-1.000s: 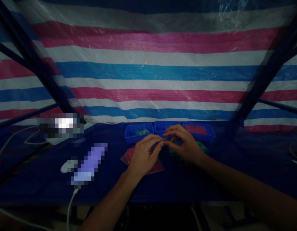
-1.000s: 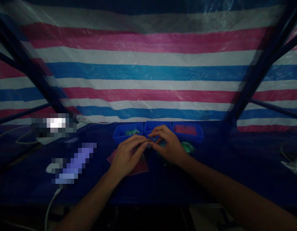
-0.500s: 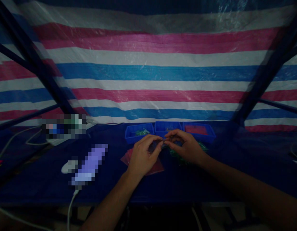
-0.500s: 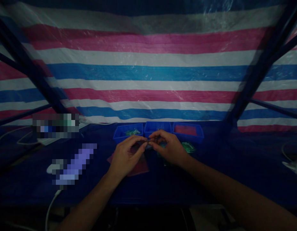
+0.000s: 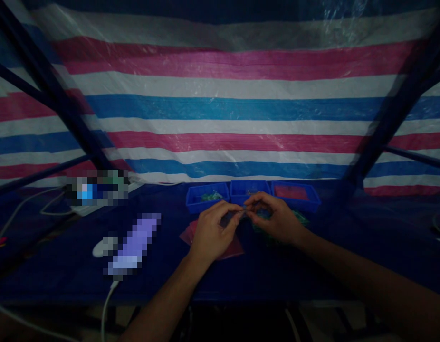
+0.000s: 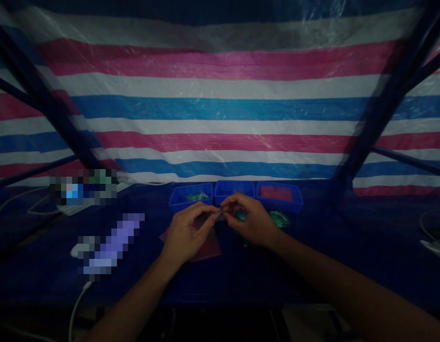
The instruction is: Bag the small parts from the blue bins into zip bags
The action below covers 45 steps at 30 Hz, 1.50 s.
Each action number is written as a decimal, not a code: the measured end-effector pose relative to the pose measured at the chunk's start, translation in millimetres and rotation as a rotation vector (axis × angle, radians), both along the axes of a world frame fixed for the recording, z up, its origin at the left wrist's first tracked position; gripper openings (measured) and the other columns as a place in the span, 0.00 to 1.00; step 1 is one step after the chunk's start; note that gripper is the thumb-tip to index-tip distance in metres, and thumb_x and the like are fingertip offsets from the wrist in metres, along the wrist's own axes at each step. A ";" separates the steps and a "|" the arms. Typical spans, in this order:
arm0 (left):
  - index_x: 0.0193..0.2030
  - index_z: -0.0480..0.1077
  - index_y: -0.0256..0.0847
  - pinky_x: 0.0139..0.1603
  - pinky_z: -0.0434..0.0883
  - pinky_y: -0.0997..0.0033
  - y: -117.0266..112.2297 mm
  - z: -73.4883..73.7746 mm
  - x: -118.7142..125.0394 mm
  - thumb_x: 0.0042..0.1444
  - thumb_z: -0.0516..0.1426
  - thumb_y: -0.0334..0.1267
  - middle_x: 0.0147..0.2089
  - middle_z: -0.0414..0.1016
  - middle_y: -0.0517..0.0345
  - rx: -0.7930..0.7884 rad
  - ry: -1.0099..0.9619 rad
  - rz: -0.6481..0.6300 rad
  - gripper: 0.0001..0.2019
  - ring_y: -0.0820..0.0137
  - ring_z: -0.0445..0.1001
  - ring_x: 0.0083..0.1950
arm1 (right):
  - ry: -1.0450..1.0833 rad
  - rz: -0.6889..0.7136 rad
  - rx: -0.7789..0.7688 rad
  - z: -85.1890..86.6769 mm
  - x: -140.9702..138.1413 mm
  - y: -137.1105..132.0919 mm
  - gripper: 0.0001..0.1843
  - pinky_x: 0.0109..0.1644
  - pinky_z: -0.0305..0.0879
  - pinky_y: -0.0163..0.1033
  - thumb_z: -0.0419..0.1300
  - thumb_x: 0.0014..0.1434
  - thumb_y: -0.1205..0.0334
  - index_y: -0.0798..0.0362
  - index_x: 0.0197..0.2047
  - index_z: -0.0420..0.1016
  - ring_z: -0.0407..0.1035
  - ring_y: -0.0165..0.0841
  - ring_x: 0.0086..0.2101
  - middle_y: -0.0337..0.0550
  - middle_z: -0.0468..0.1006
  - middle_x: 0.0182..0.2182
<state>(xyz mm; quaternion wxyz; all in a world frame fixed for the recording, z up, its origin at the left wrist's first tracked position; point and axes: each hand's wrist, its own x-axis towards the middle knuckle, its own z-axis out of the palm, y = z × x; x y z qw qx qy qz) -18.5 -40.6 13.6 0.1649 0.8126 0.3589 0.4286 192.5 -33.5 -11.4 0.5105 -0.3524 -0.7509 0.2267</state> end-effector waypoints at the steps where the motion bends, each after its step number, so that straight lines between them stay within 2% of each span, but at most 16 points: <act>1: 0.46 0.80 0.46 0.48 0.74 0.64 -0.4 0.2 0.4 0.67 0.60 0.38 0.44 0.82 0.57 0.001 0.003 0.000 0.06 0.66 0.80 0.46 | -0.006 0.000 0.004 -0.2 0.1 -0.4 0.11 0.46 0.75 0.42 0.64 0.62 0.64 0.49 0.49 0.76 0.76 0.35 0.39 0.43 0.80 0.41; 5: 0.45 0.79 0.45 0.46 0.74 0.65 -1.1 0.2 1.6 0.65 0.61 0.34 0.43 0.82 0.58 0.010 0.003 0.000 0.05 0.67 0.80 0.44 | -0.031 0.005 0.027 0.4 0.4 -2.1 0.12 0.46 0.74 0.42 0.64 0.62 0.64 0.48 0.49 0.76 0.75 0.35 0.39 0.43 0.80 0.40; 11: 0.47 0.77 0.45 0.52 0.77 0.63 0.7 -2.4 1.8 0.60 0.62 0.29 0.46 0.84 0.59 0.008 -0.044 0.010 0.10 0.66 0.82 0.47 | -0.039 -0.001 0.081 5.2 -1.5 -5.7 0.12 0.46 0.72 0.43 0.64 0.63 0.66 0.46 0.50 0.77 0.75 0.35 0.39 0.42 0.80 0.42; 18: 0.55 0.76 0.47 0.54 0.78 0.60 -1.5 -2.4 0.6 0.66 0.61 0.39 0.47 0.85 0.58 -0.006 -0.003 0.017 0.12 0.64 0.84 0.49 | 0.021 0.024 0.000 4.5 -1.4 -5.4 0.13 0.45 0.74 0.43 0.65 0.65 0.62 0.47 0.53 0.76 0.76 0.36 0.39 0.43 0.80 0.40; 24: 0.58 0.75 0.47 0.50 0.80 0.61 -0.9 -6.1 0.1 0.67 0.60 0.40 0.50 0.85 0.57 -0.030 -0.011 0.047 0.14 0.63 0.85 0.47 | 0.028 -0.018 -0.007 3.7 -1.2 -3.4 0.11 0.45 0.75 0.43 0.65 0.65 0.60 0.47 0.51 0.76 0.77 0.36 0.40 0.43 0.81 0.41; 30: 0.53 0.78 0.47 0.52 0.78 0.63 1.5 -7.1 -0.1 0.67 0.59 0.39 0.50 0.85 0.58 -0.029 0.017 0.053 0.10 0.64 0.84 0.50 | 0.002 -0.055 0.061 1.0 0.4 -1.6 0.10 0.45 0.75 0.42 0.66 0.63 0.62 0.47 0.49 0.77 0.77 0.36 0.40 0.44 0.82 0.43; 34: 0.48 0.79 0.47 0.54 0.76 0.64 0.5 -3.9 0.1 0.67 0.59 0.37 0.48 0.85 0.60 -0.019 0.041 0.066 0.07 0.65 0.83 0.49 | -0.007 -0.038 0.093 0.9 0.7 -1.5 0.12 0.45 0.75 0.42 0.66 0.63 0.63 0.48 0.50 0.77 0.78 0.35 0.39 0.43 0.83 0.42; 38: 0.48 0.77 0.45 0.50 0.76 0.65 -1.6 -1.2 -0.3 0.68 0.58 0.37 0.47 0.84 0.59 -0.034 0.049 0.064 0.07 0.66 0.82 0.48 | -0.003 -0.043 0.068 2.0 -0.1 -3.4 0.13 0.45 0.75 0.42 0.67 0.63 0.62 0.48 0.51 0.77 0.78 0.35 0.39 0.43 0.83 0.42; 41: 0.47 0.77 0.44 0.48 0.75 0.67 -2.0 -0.9 -0.3 0.69 0.57 0.39 0.46 0.83 0.59 -0.054 0.038 0.044 0.07 0.67 0.82 0.47 | -0.039 -0.064 0.084 2.3 -0.9 -4.2 0.10 0.44 0.75 0.41 0.67 0.64 0.61 0.48 0.48 0.77 0.79 0.34 0.37 0.42 0.83 0.42; 45: 0.50 0.76 0.45 0.52 0.75 0.62 1.7 -6.8 -1.8 0.69 0.57 0.42 0.49 0.83 0.58 -0.043 0.089 0.090 0.09 0.64 0.81 0.50 | -0.025 -0.117 0.081 4.3 3.6 0.7 0.08 0.43 0.76 0.42 0.67 0.64 0.60 0.49 0.46 0.75 0.79 0.35 0.38 0.43 0.83 0.41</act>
